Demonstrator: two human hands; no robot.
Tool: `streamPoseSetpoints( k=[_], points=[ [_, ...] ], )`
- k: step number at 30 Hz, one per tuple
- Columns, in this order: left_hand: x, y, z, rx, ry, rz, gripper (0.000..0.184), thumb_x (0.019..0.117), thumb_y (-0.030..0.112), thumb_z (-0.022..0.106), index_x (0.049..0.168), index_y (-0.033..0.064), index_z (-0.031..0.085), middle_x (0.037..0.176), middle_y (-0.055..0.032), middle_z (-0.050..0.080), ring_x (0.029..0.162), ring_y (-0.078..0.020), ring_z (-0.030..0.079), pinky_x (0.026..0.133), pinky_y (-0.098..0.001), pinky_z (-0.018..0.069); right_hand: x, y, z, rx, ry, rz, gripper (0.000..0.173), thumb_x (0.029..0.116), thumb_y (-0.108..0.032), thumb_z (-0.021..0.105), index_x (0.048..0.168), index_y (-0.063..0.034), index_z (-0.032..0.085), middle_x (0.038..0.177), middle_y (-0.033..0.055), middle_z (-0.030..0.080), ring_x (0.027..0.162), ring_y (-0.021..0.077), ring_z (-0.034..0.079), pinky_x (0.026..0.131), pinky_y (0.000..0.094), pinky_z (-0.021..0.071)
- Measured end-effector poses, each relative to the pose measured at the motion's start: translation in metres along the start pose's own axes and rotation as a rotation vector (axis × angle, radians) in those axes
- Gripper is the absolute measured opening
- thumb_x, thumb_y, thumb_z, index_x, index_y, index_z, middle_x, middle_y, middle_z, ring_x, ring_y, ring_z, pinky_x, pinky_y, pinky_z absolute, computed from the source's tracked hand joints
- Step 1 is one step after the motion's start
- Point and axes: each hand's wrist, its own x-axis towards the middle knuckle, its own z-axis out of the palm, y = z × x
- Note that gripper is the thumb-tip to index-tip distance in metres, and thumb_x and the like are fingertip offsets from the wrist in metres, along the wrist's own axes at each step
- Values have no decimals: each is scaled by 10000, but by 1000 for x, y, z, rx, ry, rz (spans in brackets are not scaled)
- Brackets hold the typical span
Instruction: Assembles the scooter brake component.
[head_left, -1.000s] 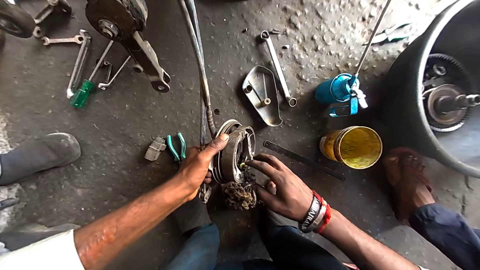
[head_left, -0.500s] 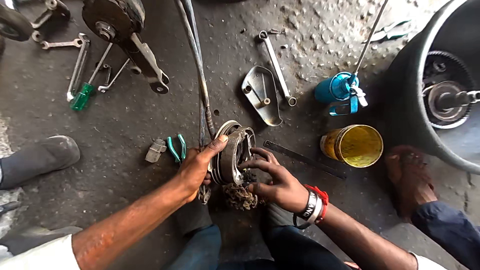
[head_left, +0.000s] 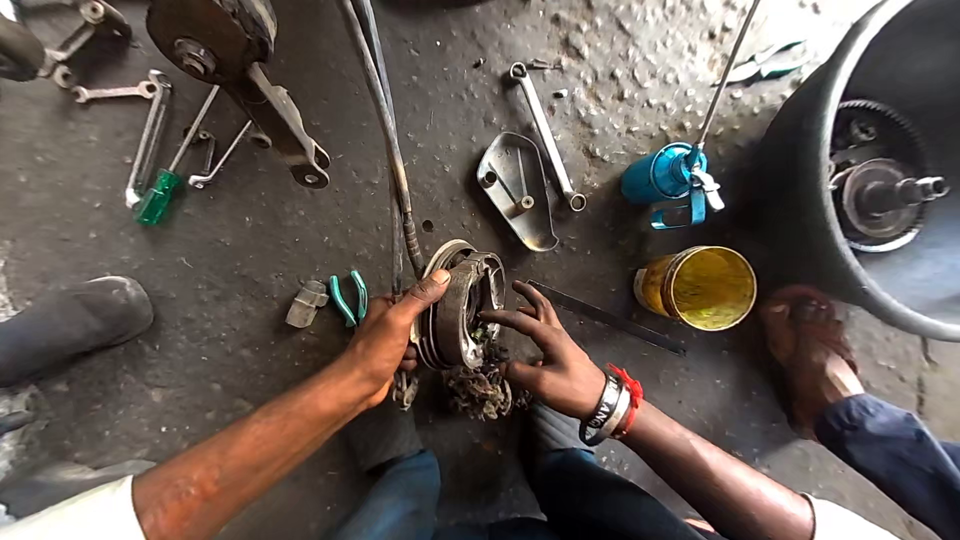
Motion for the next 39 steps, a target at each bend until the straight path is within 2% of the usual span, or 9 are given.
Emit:
streamPoseSetpoints(
  k=[5,8,11,14,17,23,27,35,39],
  points=[
    [-1,0,1,4,3,2,544,938,637,612,1106,124,679,922,-105,709,749,-192,682,563,-310,530,0,7,7,-233,-39,-37,698,784,-242,737,1439,-425,581,1705,95,145,1470,382,332,1057,668,400],
    [-2,0,-1,9,-14,16,532,945,631,604,1105,130,685,911,-98,710,732,-179,680,549,-293,524,-6,14,8,-441,0,-190,737,784,-260,710,1484,-414,536,1701,146,175,1487,422,311,1085,668,360],
    [-2,-1,-1,0,-15,23,510,947,619,609,1086,134,683,877,-86,706,672,-153,659,507,-263,492,-7,24,4,-636,100,-402,670,786,-290,669,1444,-393,590,1663,172,278,1458,418,362,1073,634,379],
    [-2,0,-1,12,-8,2,512,953,615,606,1108,131,668,903,-93,703,710,-167,667,535,-279,503,-7,27,-2,-570,157,-472,515,796,-258,629,1288,-380,717,1635,157,346,1458,397,378,1095,619,381],
    [-2,-1,-1,14,-4,-5,519,942,622,617,1103,131,672,887,-92,696,699,-169,658,529,-281,498,-6,22,-6,-435,143,-393,424,782,-247,648,1177,-348,764,1637,151,319,1459,385,362,1095,612,381],
    [-3,-1,1,19,3,-3,509,942,632,609,1069,145,685,891,-90,696,696,-164,653,532,-275,494,7,5,-1,-440,37,-188,536,750,-284,738,1283,-320,690,1673,143,237,1443,412,370,1059,630,404],
    [-3,-2,0,3,-1,19,464,966,595,596,1021,146,702,827,-65,687,618,-124,613,477,-228,437,15,-4,1,-581,-9,-191,518,730,-288,748,1243,-340,704,1651,187,257,1444,442,351,1048,638,390],
    [-3,-2,-2,1,-10,17,465,964,592,602,1013,142,707,824,-72,691,617,-130,619,475,-236,443,8,1,-1,-390,-49,-198,489,743,-265,735,1217,-384,720,1675,168,185,1436,421,355,1037,624,418],
    [-5,1,0,15,-13,-4,472,965,597,598,1077,150,698,901,-79,704,713,-157,659,538,-274,497,3,3,1,-274,-42,-209,507,732,-231,707,1216,-379,729,1684,125,186,1451,380,344,1031,599,444]
  ],
)
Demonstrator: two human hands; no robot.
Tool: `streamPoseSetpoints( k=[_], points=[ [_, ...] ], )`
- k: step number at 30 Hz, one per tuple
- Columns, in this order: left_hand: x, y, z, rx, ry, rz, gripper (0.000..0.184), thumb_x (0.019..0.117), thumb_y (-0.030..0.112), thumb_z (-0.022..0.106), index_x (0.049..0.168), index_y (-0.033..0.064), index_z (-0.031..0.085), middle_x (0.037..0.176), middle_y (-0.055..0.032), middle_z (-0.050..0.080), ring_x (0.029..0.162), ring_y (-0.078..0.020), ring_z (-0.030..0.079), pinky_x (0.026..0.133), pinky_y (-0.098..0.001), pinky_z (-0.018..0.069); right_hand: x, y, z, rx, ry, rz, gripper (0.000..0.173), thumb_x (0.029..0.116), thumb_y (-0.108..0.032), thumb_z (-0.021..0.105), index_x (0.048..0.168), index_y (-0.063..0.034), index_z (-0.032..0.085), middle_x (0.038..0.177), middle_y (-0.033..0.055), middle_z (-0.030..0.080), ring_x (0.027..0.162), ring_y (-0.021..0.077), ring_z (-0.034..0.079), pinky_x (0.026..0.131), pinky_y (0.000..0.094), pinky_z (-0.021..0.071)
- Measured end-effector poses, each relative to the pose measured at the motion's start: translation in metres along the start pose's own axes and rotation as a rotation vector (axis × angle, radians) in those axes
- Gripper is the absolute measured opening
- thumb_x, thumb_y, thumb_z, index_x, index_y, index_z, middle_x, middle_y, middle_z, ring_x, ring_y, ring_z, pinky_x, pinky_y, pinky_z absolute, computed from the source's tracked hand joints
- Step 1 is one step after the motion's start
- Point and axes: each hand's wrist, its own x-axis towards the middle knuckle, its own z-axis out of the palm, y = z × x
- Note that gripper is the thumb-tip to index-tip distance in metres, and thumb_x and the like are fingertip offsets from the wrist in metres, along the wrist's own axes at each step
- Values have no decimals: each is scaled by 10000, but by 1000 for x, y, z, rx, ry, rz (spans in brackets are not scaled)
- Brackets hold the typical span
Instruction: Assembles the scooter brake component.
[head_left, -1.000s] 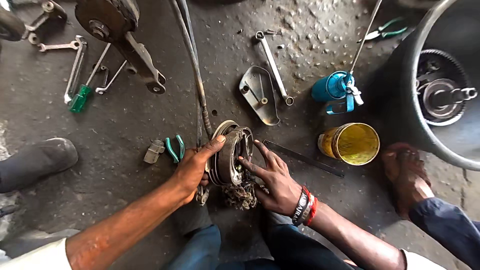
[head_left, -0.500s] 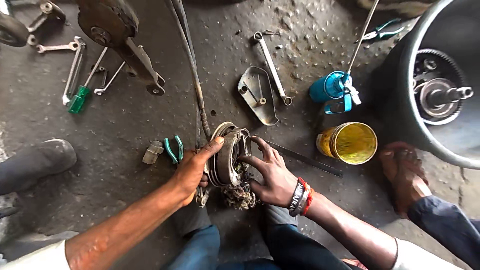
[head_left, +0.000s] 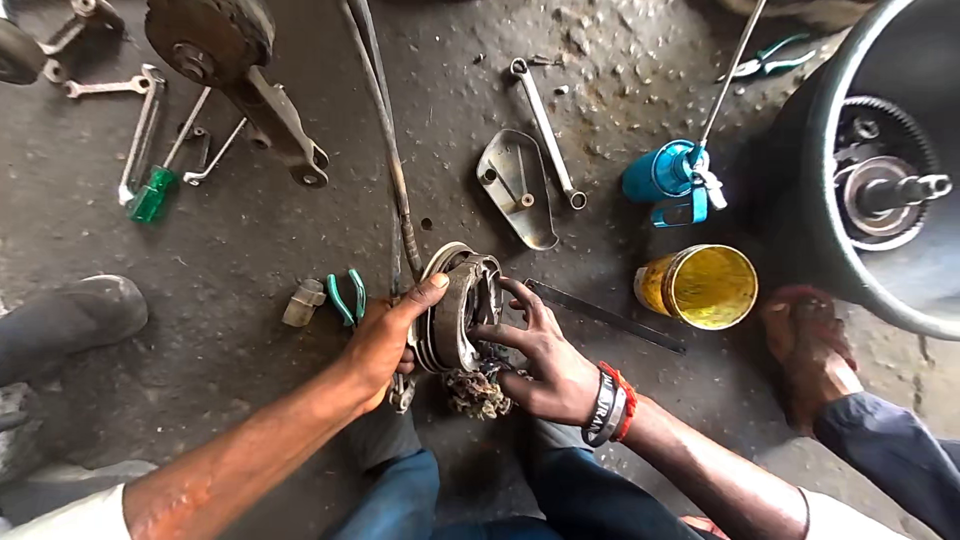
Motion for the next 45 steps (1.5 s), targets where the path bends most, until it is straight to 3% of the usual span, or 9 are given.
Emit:
streamPoseSetpoints(
  k=[5,11,17,23,29,33,37,42,45],
  points=[
    [1,0,1,-23,15,18,445,976,570,599,1052,144,701,864,-73,712,644,-129,644,483,-237,460,-4,3,-1,43,65,32,552,746,-235,712,1284,-357,698,1670,130,208,1415,371,393,1017,601,451],
    [-1,0,2,-14,29,13,440,974,573,597,1015,147,702,836,-68,700,616,-129,628,470,-233,448,-12,-6,15,-432,61,-138,765,745,-226,726,1487,-296,553,1662,174,280,1420,414,418,1069,593,416],
    [1,-3,1,-20,32,15,452,960,583,613,1057,149,696,847,-75,703,620,-138,632,467,-237,449,-19,-14,16,-859,94,-244,585,867,-201,652,1448,-185,588,1633,147,373,1403,411,462,1096,585,394],
    [3,-6,0,-14,25,9,470,956,595,610,1058,145,696,866,-73,704,646,-139,638,487,-244,459,-16,-13,8,-424,171,-123,357,846,-293,651,1195,-270,729,1545,167,452,1379,394,469,1049,592,435],
    [4,-7,1,9,20,9,469,971,592,590,1048,144,705,877,-78,708,670,-149,639,507,-260,459,-2,-15,0,209,-50,279,657,781,-257,784,1402,-397,618,1663,132,203,1367,378,430,954,621,486],
    [3,-9,1,0,3,7,465,972,594,587,1067,157,713,900,-82,708,695,-158,649,521,-264,474,-1,-14,6,291,-156,390,661,810,-243,762,1420,-430,588,1676,140,183,1436,385,358,1003,640,439],
    [5,-12,-1,-22,0,-4,461,965,593,602,1043,152,708,822,-76,682,616,-138,605,479,-246,437,-3,-13,7,195,-135,300,579,784,-247,744,1334,-404,655,1664,124,208,1412,359,390,997,612,460],
    [7,-12,-1,-31,21,-14,461,958,587,616,1019,136,687,799,-72,667,563,-123,565,457,-233,410,-10,-2,9,-495,41,-125,594,806,-268,675,1384,-397,628,1651,169,306,1375,401,465,1027,563,447],
    [7,-10,-3,-10,24,-29,473,956,597,613,1081,145,676,832,-74,669,599,-137,584,477,-245,428,-11,0,4,-452,49,-79,511,832,-301,665,1340,-363,670,1644,141,328,1399,376,451,1058,560,435]
  ],
)
